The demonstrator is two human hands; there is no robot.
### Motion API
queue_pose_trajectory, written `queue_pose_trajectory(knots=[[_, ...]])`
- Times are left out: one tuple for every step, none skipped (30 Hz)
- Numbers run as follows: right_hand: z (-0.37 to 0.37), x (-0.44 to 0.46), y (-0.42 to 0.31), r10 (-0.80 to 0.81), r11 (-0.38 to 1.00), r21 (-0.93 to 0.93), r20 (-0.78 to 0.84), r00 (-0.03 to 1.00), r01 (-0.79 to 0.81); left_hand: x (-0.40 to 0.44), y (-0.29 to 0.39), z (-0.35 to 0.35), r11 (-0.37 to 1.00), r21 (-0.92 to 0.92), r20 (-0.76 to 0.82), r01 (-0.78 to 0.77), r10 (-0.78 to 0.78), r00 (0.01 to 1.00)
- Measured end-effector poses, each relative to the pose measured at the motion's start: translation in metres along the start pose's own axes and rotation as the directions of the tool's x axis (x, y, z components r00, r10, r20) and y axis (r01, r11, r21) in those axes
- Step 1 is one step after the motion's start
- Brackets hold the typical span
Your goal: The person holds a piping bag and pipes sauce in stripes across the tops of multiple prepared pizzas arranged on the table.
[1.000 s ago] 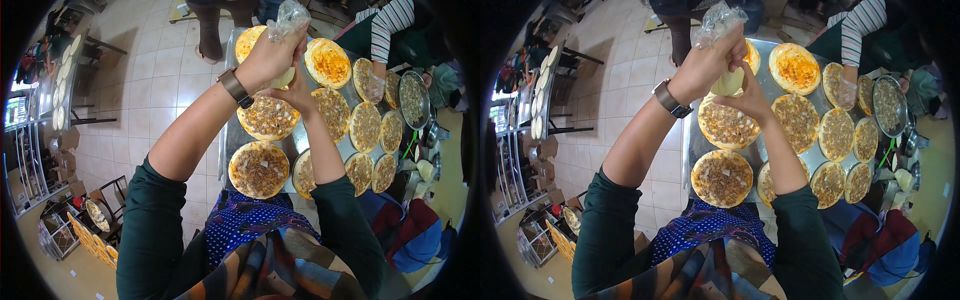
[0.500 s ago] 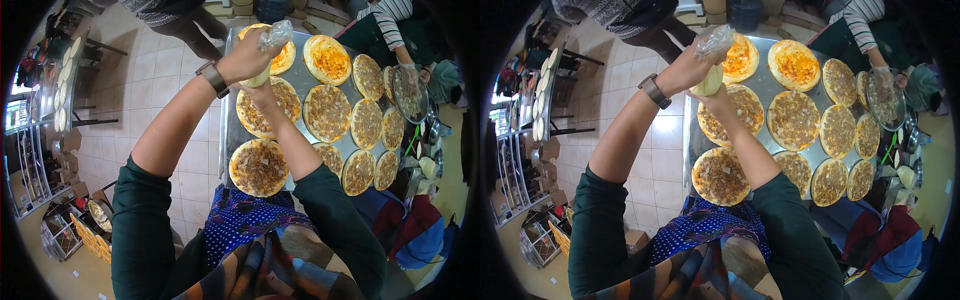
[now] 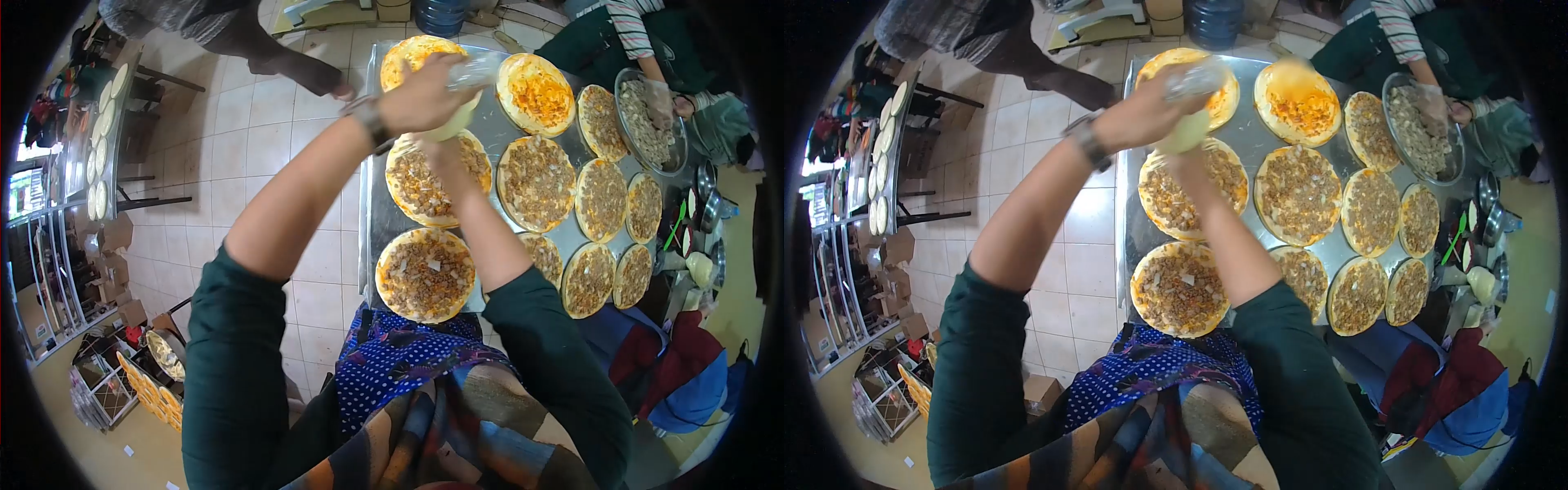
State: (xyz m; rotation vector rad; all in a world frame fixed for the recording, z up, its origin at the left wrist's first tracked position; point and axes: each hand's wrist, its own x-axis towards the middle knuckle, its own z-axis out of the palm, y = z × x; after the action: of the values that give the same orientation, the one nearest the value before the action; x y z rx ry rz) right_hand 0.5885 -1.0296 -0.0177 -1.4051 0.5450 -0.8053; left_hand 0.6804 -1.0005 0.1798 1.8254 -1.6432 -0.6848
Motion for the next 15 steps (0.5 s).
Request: queue_pose_trajectory(knots=[[0.018, -0.007, 0.006, 0.000, 0.991, -0.132, -0.013, 1.000, -0.002, -0.008, -0.014, -0.002, 0.985, -0.169, 0.053, 0.024, -0.015, 0.998], [0.021, -0.009, -0.001, 0.001, 0.991, -0.131, -0.020, 1.000, -0.004, -0.012, -0.021, -0.002, 0.942, -0.331, 0.111, 0.058, -0.023, 0.994], [0.023, -0.009, -0.016, -0.033, 0.985, -0.169, -0.023, 0.999, 0.028, -0.010, -0.018, 0.001, 0.942, -0.330, 0.116, 0.059, -0.021, 0.993], [0.026, -0.010, -0.024, -0.066, 0.977, -0.207, -0.024, 0.998, 0.060, -0.008, -0.015, 0.005, 0.946, -0.323, 0.128, 0.041, 0.001, 0.992], [0.029, -0.009, -0.033, -0.067, 0.976, -0.207, -0.024, 0.997, 0.060, -0.005, -0.011, 0.009, 0.949, -0.315, 0.136, 0.022, 0.022, 0.990], [0.032, -0.009, -0.038, -0.071, 0.976, -0.208, -0.025, 0.997, 0.065, 0.002, 0.000, 0.014, 0.948, -0.316, 0.133, 0.020, 0.023, 0.991], [0.035, -0.009, -0.042, -0.074, 0.976, -0.209, -0.025, 0.997, 0.067, 0.012, 0.014, 0.020, 0.966, -0.260, 0.106, -0.006, 0.034, 0.994], [0.037, -0.011, -0.045, -0.075, 0.975, -0.211, -0.025, 0.997, 0.068, 0.018, 0.022, 0.024, 0.979, -0.202, 0.080, -0.030, 0.047, 0.996], [0.038, -0.012, -0.047, -0.077, 0.975, -0.213, -0.026, 0.997, 0.070, 0.018, 0.022, 0.027, 0.978, -0.206, 0.077, -0.029, 0.046, 0.996], [0.038, -0.013, -0.049, -0.079, 0.974, -0.214, -0.026, 0.997, 0.071, 0.017, 0.022, 0.030, 0.982, -0.176, 0.004, -0.068, 0.070, 0.998], [0.036, -0.014, -0.053, -0.080, 0.974, -0.214, -0.025, 0.996, 0.073, 0.016, 0.022, 0.033, 0.984, -0.142, -0.070, -0.103, 0.094, 0.993], [0.034, -0.014, -0.056, -0.084, 0.974, -0.212, -0.024, 0.996, 0.077, 0.007, 0.024, 0.022, 0.992, -0.103, -0.049, -0.079, 0.074, 0.996], [0.031, -0.014, -0.058, -0.089, 0.975, -0.209, -0.028, 0.996, 0.081, -0.006, 0.021, 0.006, 0.997, -0.060, -0.026, -0.056, 0.055, 0.998], [0.028, -0.014, -0.061, -0.093, 0.975, -0.205, -0.035, 0.995, 0.084, -0.019, 0.006, -0.004, 0.984, -0.177, 0.014, -0.019, 0.022, 1.000], [0.025, -0.014, -0.064, -0.097, 0.976, -0.201, -0.043, 0.994, 0.087, -0.028, 0.000, -0.012, 0.957, -0.290, 0.057, 0.021, -0.005, 0.998]])
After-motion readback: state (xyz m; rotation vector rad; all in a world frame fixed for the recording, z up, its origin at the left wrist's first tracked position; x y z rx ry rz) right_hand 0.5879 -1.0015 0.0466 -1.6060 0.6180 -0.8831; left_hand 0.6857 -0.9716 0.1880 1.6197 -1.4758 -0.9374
